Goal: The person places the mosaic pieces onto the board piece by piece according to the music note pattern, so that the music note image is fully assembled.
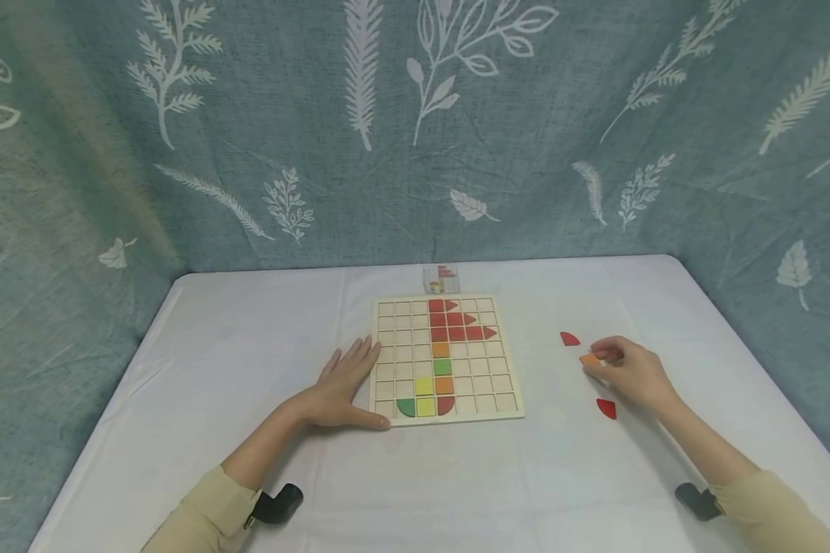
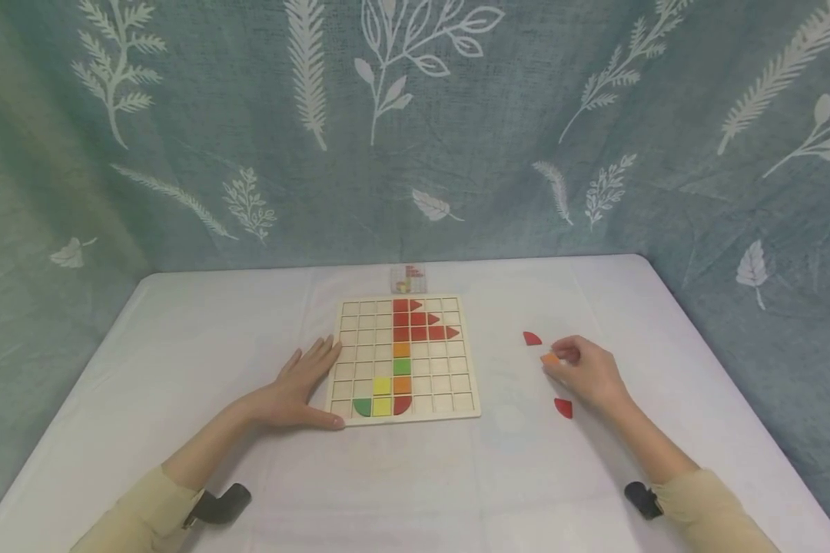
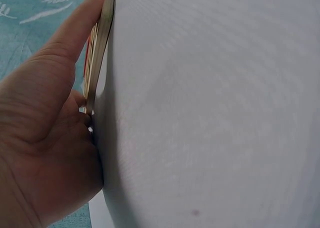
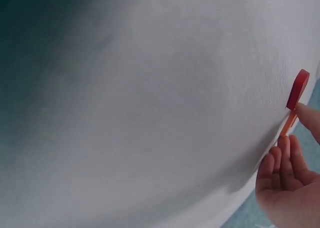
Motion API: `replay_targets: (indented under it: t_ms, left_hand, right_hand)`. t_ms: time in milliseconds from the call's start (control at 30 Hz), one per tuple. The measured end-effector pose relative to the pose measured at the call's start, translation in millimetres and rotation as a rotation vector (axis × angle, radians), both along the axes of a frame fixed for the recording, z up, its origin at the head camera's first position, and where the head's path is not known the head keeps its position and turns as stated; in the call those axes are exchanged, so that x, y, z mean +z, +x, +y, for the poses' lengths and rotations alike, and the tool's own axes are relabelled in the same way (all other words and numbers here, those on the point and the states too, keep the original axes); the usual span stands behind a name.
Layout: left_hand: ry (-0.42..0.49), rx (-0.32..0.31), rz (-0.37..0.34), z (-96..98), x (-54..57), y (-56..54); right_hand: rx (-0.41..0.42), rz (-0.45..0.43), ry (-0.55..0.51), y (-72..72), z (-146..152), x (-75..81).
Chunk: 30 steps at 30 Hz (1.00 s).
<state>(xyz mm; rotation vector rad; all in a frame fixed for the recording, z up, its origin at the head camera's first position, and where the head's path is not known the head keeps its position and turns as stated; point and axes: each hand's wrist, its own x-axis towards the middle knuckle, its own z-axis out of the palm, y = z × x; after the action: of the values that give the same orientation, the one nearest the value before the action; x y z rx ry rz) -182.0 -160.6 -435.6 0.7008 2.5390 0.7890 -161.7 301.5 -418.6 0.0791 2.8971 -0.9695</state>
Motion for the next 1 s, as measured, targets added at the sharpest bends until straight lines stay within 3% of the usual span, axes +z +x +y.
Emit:
replay_targets:
  t_ms: [300,467,767,1000]
  left_hand:
    - [-0.005,-0.005,0.002,-0.4,0.1,0.0]
    - [-0.003,-0.010,-0.001,-1.1,0.2,-0.2]
    - [-0.010,-0.014,0.009,-1.6,-1.4,-0.9]
    - [-0.003,-0.015,0.005,-2.0,-1.0,-0.4]
  right_hand:
    - [0.005,0.037,-0.012,-2.5,-7,-0.2]
    - [-0.005,-0.005,-0.100,-5.8,-22,0.0]
    - [0.053,-0.059,-0.301,-11.9,-74,5.6]
    - [0.174,-0.079,-0.374,-15.9,-127,5.8]
